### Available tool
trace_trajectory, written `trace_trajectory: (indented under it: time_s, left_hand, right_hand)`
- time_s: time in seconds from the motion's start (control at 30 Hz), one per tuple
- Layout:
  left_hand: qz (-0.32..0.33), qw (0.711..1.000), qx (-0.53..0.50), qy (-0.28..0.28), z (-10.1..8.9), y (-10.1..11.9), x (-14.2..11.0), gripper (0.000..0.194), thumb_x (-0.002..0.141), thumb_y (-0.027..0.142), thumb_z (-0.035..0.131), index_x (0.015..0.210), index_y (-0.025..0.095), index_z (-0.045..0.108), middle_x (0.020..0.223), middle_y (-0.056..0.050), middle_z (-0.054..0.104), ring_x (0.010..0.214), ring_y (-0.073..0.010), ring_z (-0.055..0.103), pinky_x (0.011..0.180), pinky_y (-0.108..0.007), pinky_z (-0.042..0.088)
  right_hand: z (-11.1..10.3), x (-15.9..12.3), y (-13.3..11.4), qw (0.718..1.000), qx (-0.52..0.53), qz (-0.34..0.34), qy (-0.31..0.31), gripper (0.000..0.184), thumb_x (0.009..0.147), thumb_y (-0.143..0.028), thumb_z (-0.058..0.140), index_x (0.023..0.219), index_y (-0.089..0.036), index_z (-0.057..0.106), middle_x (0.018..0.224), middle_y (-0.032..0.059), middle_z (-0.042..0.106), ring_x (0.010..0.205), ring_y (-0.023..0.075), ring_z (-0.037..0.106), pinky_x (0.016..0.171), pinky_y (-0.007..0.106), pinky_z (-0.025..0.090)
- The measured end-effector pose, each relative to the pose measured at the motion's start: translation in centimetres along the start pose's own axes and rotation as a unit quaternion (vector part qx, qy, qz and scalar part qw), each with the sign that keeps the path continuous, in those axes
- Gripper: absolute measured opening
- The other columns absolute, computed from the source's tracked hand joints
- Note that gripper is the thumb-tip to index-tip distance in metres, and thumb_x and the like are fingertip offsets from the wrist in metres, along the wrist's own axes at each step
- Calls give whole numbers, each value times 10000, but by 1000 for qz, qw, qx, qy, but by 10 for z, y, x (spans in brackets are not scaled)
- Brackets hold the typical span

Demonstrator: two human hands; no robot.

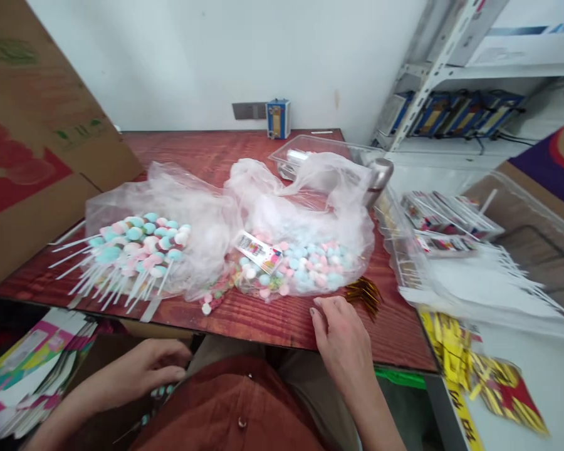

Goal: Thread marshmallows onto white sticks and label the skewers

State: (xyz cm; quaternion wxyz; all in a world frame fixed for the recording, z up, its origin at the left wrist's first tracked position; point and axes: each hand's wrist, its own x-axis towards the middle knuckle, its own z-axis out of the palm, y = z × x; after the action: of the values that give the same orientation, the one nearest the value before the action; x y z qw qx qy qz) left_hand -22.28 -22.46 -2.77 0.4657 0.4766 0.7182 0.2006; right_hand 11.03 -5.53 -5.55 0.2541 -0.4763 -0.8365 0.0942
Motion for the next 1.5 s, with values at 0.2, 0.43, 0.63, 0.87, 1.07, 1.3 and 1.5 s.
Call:
trace_trajectory:
  time_s: [0.2,0.43,0.63,0.87,1.07,1.3,1.5]
  left_hand:
    - [189,966,-24,-174,19,76,38,330,793,355,722,1066,170,713,978,-73,718,818,-176,645,749,-262,494]
    - [265,953,-57,-138,55,97,71,258,825,298,701,1055,181,720,901,-39,718,795,-156,636,733,-248,482]
    - [205,962,-146,-107,61,91,84,185,811,236,694,972,164,750,875,-43,725,788,-159,627,742,-260,473]
    - [111,803,-557,-182,91,101,123,399,796,361,751,1132,150,711,1060,-118,712,902,-181,667,849,-312,497]
    - [110,574,-790,-185,110,133,160,363,766,346,795,1086,202,705,1076,-55,704,993,-180,645,917,-354,507]
    - [69,640,-764,-31,122,154,151,205,712,210,831,876,155,722,889,-33,729,801,-142,678,741,-263,542]
    - [86,708,-701,10,131,157,139,278,633,241,879,831,123,724,803,-41,723,738,-142,670,733,-255,539]
  right_hand:
    - [25,43,-34,999,50,1,0,229,949,-316,457,1035,-198,634,1032,100,672,984,267,604,831,367,448]
    - [73,119,-52,993,27,116,-26,293,856,-287,604,1115,-151,602,1025,103,697,956,266,604,779,336,385]
    - [75,129,-51,997,-11,67,-35,172,922,-227,529,802,-198,649,829,51,693,825,218,584,716,321,298]
    - [47,128,-51,999,-5,-45,16,258,960,-155,435,914,-179,688,949,87,727,925,235,597,835,349,326]
    - [-5,109,-37,988,153,-29,-8,237,946,-269,475,895,-211,699,828,28,726,752,196,594,731,309,398]
    - [-15,65,-21,873,450,188,13,323,798,-400,718,1046,-200,660,946,54,714,879,210,645,804,328,504]
    - [-3,35,-23,864,440,242,28,281,850,-454,658,783,-187,601,756,5,635,713,163,560,685,273,466]
